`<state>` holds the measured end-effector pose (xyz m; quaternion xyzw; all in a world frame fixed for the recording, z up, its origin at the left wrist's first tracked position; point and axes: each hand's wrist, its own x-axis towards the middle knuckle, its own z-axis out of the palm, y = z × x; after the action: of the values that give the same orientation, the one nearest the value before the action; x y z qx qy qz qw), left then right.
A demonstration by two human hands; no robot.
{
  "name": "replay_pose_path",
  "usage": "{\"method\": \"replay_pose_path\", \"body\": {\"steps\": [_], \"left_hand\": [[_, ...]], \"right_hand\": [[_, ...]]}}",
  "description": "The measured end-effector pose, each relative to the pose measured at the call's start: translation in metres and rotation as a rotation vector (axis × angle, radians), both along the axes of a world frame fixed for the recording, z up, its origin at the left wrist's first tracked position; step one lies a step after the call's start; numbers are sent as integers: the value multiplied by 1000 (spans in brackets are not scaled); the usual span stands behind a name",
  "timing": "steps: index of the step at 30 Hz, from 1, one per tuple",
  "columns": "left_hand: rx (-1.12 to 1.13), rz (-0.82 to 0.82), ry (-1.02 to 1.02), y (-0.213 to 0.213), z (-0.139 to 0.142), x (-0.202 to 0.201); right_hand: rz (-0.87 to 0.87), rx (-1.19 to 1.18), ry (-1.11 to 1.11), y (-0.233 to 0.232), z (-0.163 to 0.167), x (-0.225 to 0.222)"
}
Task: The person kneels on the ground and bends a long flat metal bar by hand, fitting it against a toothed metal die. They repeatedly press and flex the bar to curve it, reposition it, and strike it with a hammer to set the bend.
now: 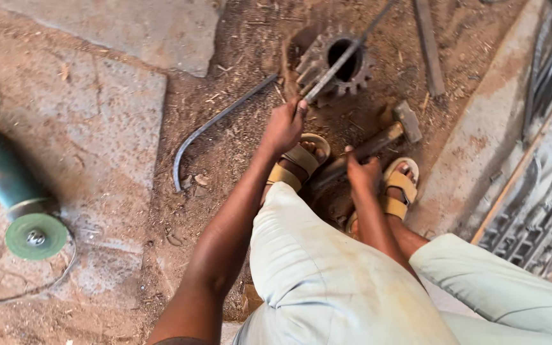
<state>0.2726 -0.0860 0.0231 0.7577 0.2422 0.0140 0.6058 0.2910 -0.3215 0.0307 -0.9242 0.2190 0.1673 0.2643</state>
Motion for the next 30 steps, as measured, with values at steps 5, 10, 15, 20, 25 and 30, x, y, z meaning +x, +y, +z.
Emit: {"method": "replay_pose_path", "body": {"steps": [5,10,15,20,25,30], "left_hand": [[34,-68,19,-1,-6,17],[24,-15,-28,-7,-4,32],[45,-3,-22,-9,0,32],[-6,-11,9,-8,6,33],[31,-40,24,-1,14,34],[-14,-89,22,8,22,35]], "right_hand": [[-514,737,129,-5,0,28],[-328,967,246,-37,67,63],[-65,807,-20,-26,183,58],[689,604,-640,7,217,78],[847,3,-354,57,167,85],[462,484,198,53,169,103]]}}
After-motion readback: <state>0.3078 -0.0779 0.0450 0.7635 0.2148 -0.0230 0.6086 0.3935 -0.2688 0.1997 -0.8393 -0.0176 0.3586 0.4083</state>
